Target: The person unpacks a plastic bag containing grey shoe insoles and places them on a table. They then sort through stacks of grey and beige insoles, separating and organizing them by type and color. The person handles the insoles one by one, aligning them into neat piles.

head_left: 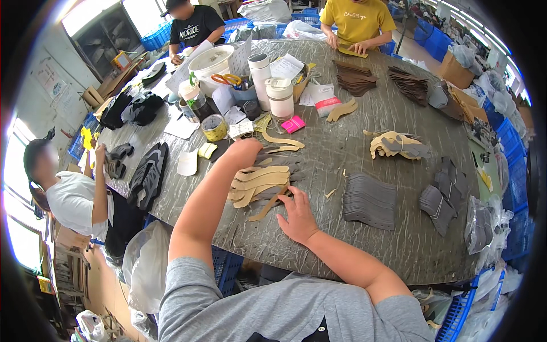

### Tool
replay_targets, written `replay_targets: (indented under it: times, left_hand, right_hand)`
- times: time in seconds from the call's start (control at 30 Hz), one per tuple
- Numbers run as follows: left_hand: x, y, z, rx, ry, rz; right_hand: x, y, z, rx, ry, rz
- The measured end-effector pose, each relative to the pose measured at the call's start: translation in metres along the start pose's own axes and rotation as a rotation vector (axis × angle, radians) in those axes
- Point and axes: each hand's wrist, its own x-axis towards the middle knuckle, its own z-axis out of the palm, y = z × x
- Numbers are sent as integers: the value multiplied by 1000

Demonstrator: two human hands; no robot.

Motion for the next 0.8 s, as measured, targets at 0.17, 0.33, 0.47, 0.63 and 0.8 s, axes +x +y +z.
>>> replay_targets:
  times: [0.17,0.33,0.47,0.63,0.8]
  left_hand:
    - [-31,37,-63,171,257,92]
    - [-106,128,-70,214,84,328]
    - [-125,159,-5,-213,16,384]
    - [-135,150,53,-794,136,72]
    - [-138,150,64,-854,194,64]
  right_hand:
    - [-2,1,-9,115,187,12]
    - [-12,-27,-70,-91,337,-154]
    - [-48,-8,-80,-182,-7,-108]
    - [-88,13,-74,-71,11,-40]
    - [-90,15,-73,-2,77,-15]
